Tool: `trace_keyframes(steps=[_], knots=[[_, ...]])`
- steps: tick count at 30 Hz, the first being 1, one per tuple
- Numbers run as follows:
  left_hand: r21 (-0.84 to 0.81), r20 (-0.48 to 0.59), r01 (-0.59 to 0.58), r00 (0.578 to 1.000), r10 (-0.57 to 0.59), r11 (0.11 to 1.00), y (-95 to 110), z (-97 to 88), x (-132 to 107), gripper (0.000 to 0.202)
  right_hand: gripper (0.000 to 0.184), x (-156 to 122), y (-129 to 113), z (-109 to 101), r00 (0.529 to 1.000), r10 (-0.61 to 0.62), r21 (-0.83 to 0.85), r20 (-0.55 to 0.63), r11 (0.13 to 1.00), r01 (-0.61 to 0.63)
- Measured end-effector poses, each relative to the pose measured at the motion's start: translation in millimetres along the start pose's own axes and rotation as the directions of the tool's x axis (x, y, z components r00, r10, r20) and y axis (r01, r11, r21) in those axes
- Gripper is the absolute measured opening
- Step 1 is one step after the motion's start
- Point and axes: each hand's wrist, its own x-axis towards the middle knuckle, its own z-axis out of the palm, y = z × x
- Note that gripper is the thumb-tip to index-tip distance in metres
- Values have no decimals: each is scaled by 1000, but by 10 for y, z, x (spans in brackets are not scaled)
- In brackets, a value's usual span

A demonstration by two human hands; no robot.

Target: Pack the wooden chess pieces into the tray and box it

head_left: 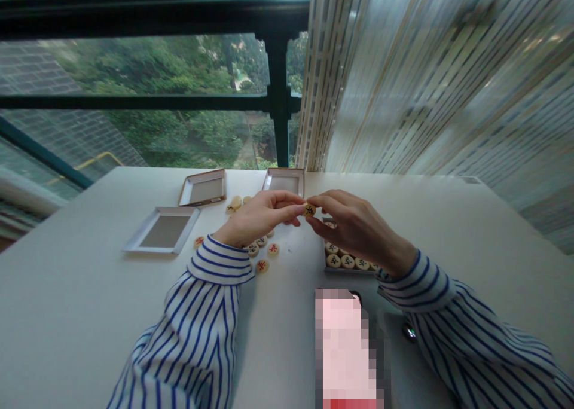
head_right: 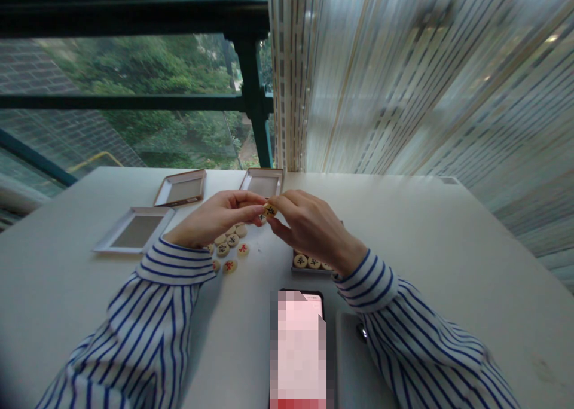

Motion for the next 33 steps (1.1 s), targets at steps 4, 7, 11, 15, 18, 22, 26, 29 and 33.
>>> trace_keyframes(steps=[4, 7, 11, 15, 18, 22, 26, 29, 33], knots=[[21, -9, 0, 1000, 0, 1000, 8, -9, -8, 39, 29, -8, -3, 10, 1000, 9, -4, 3, 1000, -9], [45, -18, -6, 1000, 6, 999, 28, -17, -9, 37, 29, -15, -4, 15, 1000, 3, 2, 3, 1000, -3], [81, -35, -13, 999, 16, 997, 45, -29, -6, 34, 30, -21, -3, 27, 1000, -18, 0, -1, 1000, 18], [99, -34, -29, 999, 33, 995, 30, -42, -4, 34, 30, -21, -17, 32, 999, -23, 7, -23, 1000, 23], [122, -28, -33, 999, 37, 992, 24, -48, -7, 33, 31, -16, -34, 20, 1000, -23, 8, -20, 1000, 24], [127, -37, -15, 999, 20, 992, 56, -42, -15, 32, 31, 0, -49, -6, 1000, -21, -18, 3, 1000, 21], [86, -44, -8, 999, 12, 996, 93, -30, -25, 33, 30, 24, -64, -31, 1000, -13, -45, 26, 999, 14], [68, -55, -12, 998, 15, 998, 92, -33, -29, 35, 28, 43, -76, -47, 999, -9, -55, 45, 998, 11], [94, -27, -22, 999, 25, 995, 78, -65, -28, 36, 27, 64, -75, -54, 997, 8, -76, 74, 997, -2]])
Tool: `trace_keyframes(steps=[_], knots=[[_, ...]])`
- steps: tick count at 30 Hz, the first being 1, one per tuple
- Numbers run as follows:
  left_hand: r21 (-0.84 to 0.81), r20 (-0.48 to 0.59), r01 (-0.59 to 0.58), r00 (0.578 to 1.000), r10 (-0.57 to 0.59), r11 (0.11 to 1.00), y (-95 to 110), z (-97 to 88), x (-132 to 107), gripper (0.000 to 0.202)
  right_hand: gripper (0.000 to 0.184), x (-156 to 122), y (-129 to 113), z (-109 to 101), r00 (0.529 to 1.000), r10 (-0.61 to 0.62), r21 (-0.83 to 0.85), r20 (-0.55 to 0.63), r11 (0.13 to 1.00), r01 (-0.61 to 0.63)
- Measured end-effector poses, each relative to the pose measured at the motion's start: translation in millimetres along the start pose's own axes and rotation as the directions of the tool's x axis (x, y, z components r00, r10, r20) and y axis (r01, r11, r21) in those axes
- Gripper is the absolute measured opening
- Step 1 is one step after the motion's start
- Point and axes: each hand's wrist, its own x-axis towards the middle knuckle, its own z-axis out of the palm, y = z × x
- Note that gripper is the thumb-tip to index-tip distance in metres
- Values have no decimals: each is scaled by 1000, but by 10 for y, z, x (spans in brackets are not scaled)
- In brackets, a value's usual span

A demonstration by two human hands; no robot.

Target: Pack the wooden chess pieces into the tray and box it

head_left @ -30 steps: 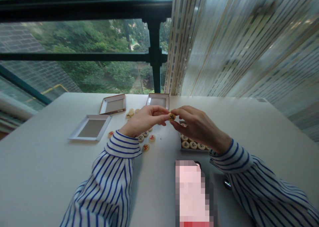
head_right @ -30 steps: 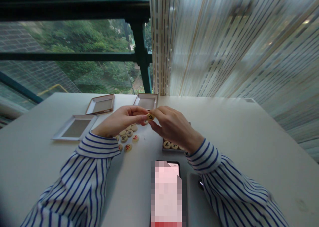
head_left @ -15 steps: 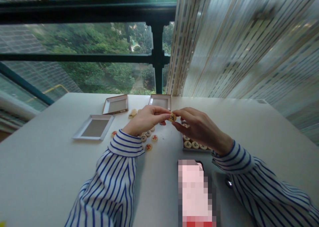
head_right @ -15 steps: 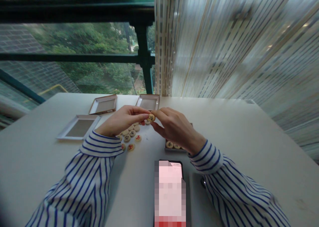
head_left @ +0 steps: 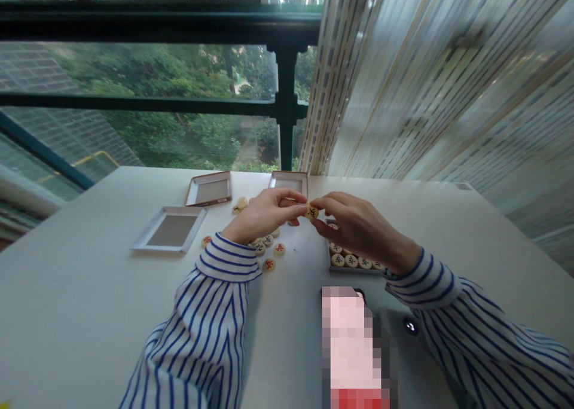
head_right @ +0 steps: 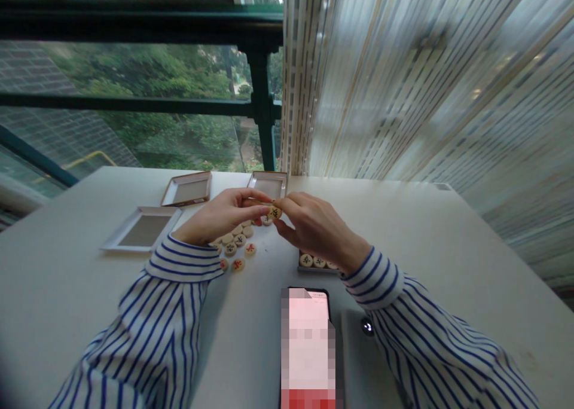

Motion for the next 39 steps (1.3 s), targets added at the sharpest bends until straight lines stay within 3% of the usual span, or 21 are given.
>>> trace_keyframes(steps=[6, 13, 24, 39], knots=[[187, -74, 1, 997, 13, 982, -47, -133, -11, 31, 27, 26, 25, 30, 999, 35, -23, 29, 999, -35], [434, -174, 30, 983, 52, 900, -119, -280, -52, 30, 25, 52, 35, 85, 996, 53, -82, 75, 996, -47], [607, -224, 118, 974, 27, 786, -156, -413, -86, 30, 24, 139, 115, 232, 971, 110, -146, 210, 986, -80], [661, -193, 121, 981, 13, 741, -158, -417, -101, 31, 32, 220, 226, 296, 934, 155, -170, 323, 980, -103]])
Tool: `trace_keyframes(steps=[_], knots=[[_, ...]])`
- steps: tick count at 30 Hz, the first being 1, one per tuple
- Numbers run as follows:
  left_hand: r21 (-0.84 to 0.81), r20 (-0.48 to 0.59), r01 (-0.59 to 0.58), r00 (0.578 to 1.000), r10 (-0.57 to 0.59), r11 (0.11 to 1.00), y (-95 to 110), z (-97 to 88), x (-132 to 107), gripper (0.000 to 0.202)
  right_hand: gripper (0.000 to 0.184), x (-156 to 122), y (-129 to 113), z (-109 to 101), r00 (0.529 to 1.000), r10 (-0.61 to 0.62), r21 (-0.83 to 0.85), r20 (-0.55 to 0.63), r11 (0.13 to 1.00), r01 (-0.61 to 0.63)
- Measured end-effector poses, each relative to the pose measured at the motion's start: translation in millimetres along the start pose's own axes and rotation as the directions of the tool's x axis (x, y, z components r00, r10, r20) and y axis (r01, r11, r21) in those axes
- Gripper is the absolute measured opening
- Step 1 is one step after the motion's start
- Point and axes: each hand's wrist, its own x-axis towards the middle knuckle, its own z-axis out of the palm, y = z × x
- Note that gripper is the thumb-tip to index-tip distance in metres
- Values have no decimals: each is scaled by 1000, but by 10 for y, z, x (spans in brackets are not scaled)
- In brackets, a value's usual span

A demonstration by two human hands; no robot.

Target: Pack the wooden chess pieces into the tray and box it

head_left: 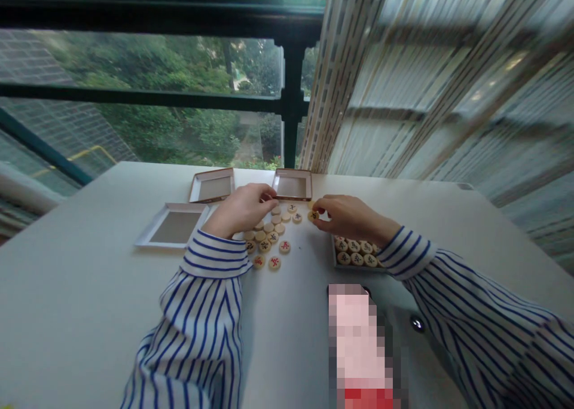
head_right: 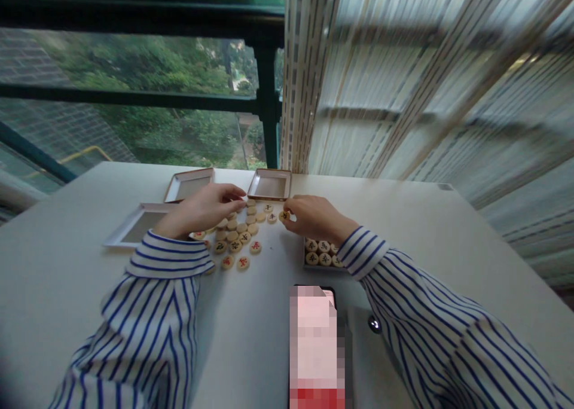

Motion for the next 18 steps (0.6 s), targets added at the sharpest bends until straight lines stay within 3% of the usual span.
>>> trace_keyframes(steps=[5, 18], knots=[[47, 9, 4, 1000, -4, 999, -8, -6, -4, 33, 34, 13, -42, 2, 999, -6, -19, 47, 1000, 7], [65, 18, 15, 1000, -16, 998, -39, 5, 3, 35, 30, 94, 141, -151, 1000, 20, 26, -8, 999, -20]])
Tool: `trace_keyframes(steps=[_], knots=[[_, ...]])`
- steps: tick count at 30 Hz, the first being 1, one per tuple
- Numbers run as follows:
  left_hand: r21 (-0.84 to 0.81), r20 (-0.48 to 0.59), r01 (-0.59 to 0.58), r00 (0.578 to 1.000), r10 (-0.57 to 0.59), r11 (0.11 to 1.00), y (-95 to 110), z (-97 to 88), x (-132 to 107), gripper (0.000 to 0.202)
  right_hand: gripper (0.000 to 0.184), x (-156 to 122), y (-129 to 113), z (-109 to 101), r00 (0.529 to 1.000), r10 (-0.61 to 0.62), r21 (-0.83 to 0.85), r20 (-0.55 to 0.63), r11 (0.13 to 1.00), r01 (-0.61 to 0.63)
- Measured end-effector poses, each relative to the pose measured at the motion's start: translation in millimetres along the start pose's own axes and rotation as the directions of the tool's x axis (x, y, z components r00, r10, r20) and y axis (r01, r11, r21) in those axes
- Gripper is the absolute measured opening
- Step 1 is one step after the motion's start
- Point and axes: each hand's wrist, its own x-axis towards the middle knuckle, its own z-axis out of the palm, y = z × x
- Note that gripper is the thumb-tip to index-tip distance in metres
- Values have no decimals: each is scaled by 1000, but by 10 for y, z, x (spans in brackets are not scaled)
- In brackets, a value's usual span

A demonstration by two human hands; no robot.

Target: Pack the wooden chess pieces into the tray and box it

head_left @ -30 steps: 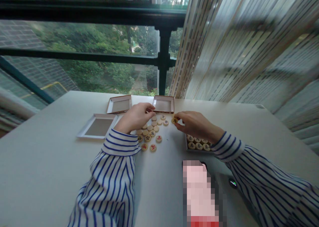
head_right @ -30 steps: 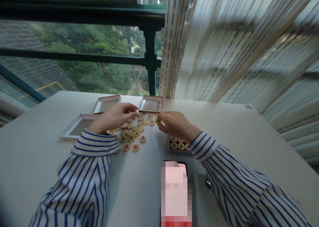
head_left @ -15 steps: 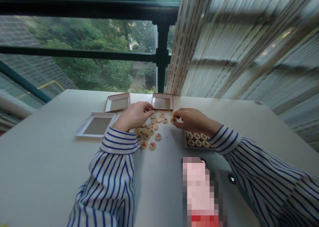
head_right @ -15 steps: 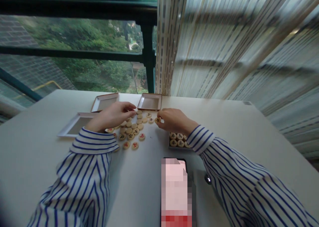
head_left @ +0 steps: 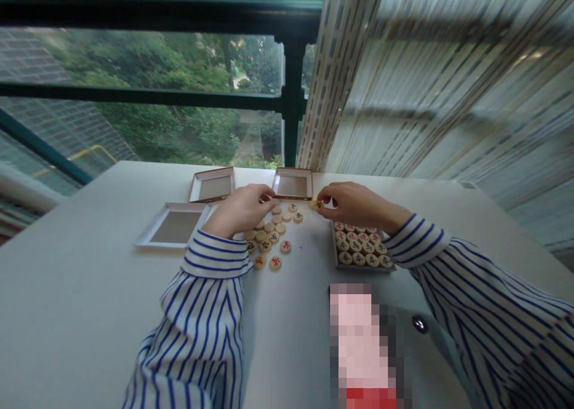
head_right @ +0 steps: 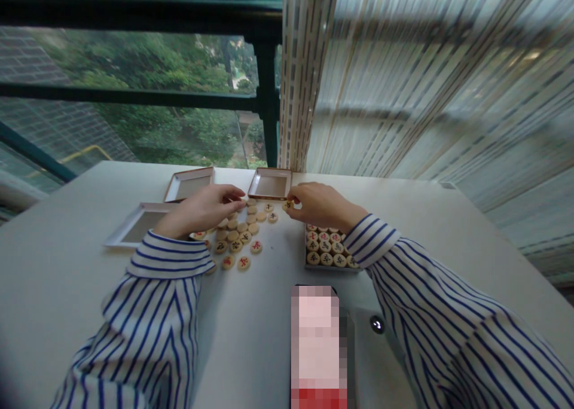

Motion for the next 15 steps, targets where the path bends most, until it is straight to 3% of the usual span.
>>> trace_keyframes(steps=[15], knots=[[27, 15, 31, 999, -32, 999, -39, -15, -5, 37, 31, 50, 6, -24, 999, -28, 26, 22, 999, 27]])
